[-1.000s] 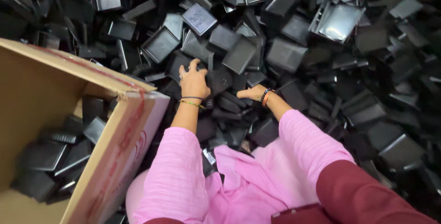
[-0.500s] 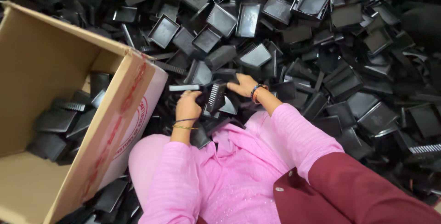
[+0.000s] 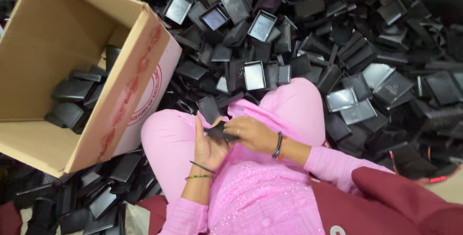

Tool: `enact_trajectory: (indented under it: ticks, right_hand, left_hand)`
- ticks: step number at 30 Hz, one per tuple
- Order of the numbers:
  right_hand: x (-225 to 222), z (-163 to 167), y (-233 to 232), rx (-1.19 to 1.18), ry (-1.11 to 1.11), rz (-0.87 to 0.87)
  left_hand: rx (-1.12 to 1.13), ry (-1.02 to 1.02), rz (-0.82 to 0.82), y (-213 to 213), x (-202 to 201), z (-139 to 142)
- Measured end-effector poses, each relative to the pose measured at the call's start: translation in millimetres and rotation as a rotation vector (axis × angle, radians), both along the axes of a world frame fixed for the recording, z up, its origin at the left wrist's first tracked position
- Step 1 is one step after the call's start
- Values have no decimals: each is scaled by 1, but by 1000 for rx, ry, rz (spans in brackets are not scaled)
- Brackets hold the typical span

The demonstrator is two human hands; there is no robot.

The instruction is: The person sits on the floor beside a large pile of black plastic housings and a cardboard box. They pick up parts one at a time, turn and inspect each part in both hands, and place accepted parts into the box, repeating this cycle throughout the clip.

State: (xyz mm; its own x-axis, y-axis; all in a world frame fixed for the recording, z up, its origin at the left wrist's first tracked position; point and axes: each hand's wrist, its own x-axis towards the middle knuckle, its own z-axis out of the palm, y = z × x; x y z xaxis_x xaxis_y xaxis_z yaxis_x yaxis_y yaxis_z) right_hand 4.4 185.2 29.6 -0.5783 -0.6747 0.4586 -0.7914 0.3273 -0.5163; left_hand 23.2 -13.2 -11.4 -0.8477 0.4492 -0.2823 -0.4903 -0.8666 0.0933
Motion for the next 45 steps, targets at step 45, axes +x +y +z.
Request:
enact_trajectory:
  ticks: [45]
  right_hand:
    - [-28, 27, -37, -381, -621, -265]
  left_hand:
    - [-615, 28, 330, -1, -47, 60]
